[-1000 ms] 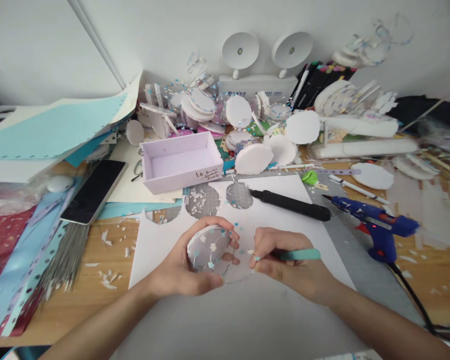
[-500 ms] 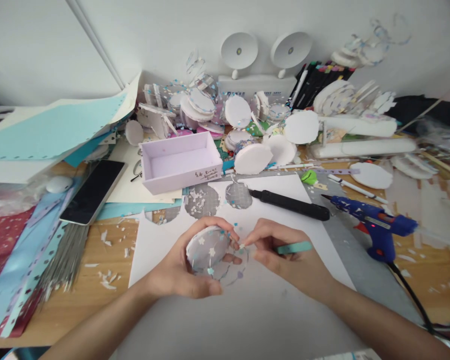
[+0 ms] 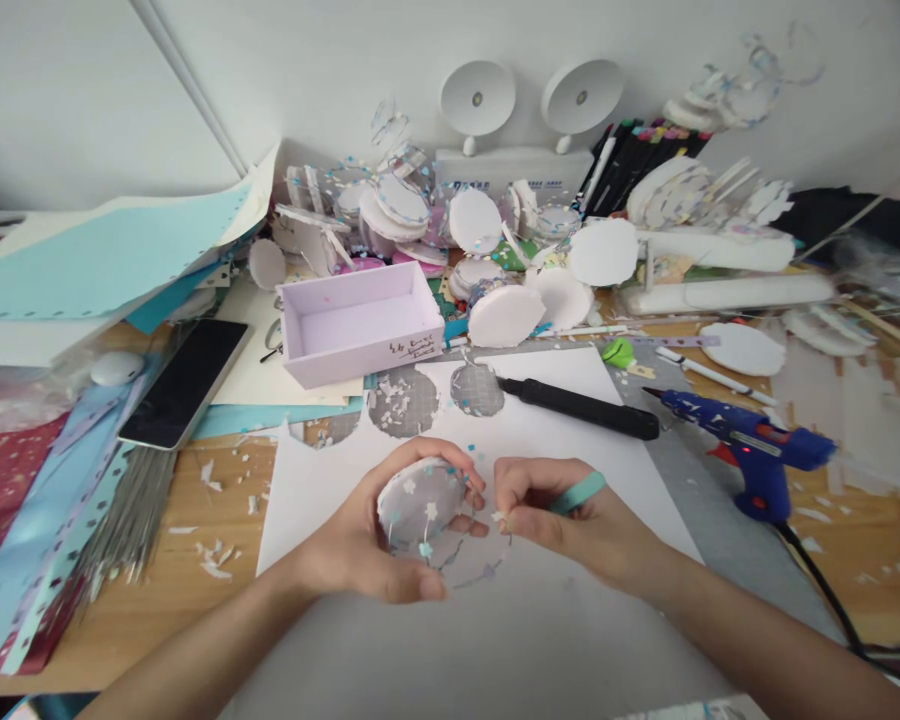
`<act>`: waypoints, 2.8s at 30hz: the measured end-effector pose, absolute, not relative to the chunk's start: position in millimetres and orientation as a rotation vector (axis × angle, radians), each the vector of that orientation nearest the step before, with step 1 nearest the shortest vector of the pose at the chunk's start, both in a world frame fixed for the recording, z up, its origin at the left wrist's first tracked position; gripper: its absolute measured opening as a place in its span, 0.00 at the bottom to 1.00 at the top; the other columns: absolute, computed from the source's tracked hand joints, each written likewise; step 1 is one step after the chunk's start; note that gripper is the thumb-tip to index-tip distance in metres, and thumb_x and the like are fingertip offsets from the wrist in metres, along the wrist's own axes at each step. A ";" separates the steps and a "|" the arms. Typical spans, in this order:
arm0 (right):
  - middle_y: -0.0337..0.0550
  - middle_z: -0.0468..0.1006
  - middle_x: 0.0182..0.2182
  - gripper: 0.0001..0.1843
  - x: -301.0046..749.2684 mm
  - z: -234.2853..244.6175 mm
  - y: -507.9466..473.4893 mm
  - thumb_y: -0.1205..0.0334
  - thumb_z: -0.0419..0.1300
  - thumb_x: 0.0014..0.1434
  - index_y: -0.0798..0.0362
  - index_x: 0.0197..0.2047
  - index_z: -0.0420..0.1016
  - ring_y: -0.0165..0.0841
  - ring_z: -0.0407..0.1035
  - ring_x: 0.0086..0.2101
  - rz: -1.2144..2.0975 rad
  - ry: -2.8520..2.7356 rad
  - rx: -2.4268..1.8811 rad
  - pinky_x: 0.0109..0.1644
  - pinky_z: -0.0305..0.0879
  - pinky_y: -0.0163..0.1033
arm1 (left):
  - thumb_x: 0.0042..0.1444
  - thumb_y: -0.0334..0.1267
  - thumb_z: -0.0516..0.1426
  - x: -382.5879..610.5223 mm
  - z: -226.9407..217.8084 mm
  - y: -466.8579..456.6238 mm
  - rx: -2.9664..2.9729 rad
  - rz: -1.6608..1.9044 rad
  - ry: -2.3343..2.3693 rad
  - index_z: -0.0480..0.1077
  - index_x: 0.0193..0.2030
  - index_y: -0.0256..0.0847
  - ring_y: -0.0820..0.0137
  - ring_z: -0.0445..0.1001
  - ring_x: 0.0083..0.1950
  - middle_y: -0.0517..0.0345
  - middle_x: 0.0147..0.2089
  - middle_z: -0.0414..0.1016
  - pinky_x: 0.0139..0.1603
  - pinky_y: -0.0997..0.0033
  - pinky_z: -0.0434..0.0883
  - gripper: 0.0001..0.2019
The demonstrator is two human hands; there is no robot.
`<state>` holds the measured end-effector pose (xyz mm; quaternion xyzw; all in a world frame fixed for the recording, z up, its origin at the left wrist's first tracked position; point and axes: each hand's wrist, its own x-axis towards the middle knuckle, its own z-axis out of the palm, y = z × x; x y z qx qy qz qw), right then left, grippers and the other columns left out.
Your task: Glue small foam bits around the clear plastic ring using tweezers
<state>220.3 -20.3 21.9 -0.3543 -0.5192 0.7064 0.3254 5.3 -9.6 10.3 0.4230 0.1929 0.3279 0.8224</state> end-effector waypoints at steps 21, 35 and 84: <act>0.36 0.65 0.22 0.16 214.1 19.3 -22.7 0.49 0.62 0.55 0.56 0.29 0.75 0.25 0.53 0.23 1.828 -1.471 -1.144 0.26 0.50 0.33 | 0.38 0.40 0.71 3.7 1.4 -10.4 0.968 0.847 0.524 0.62 0.54 0.47 0.60 0.69 0.51 0.51 0.55 0.64 0.52 0.61 0.68 0.35; 0.37 0.64 0.23 0.17 221.2 17.9 -19.1 0.52 0.58 0.61 0.54 0.26 0.72 0.27 0.56 0.26 1.696 -1.445 -1.022 0.30 0.52 0.35 | 0.33 0.43 0.73 0.7 4.6 -11.7 1.537 0.752 0.838 0.59 0.60 0.47 0.49 0.61 0.61 0.48 0.60 0.62 0.55 0.56 0.65 0.45; 0.38 0.66 0.24 0.15 217.1 19.2 -19.5 0.55 0.57 0.60 0.54 0.26 0.75 0.28 0.58 0.27 1.531 -1.539 -1.164 0.31 0.52 0.36 | 0.30 0.46 0.74 1.6 -2.2 -10.8 1.689 0.844 0.769 0.63 0.56 0.48 0.53 0.65 0.58 0.49 0.55 0.68 0.59 0.55 0.63 0.43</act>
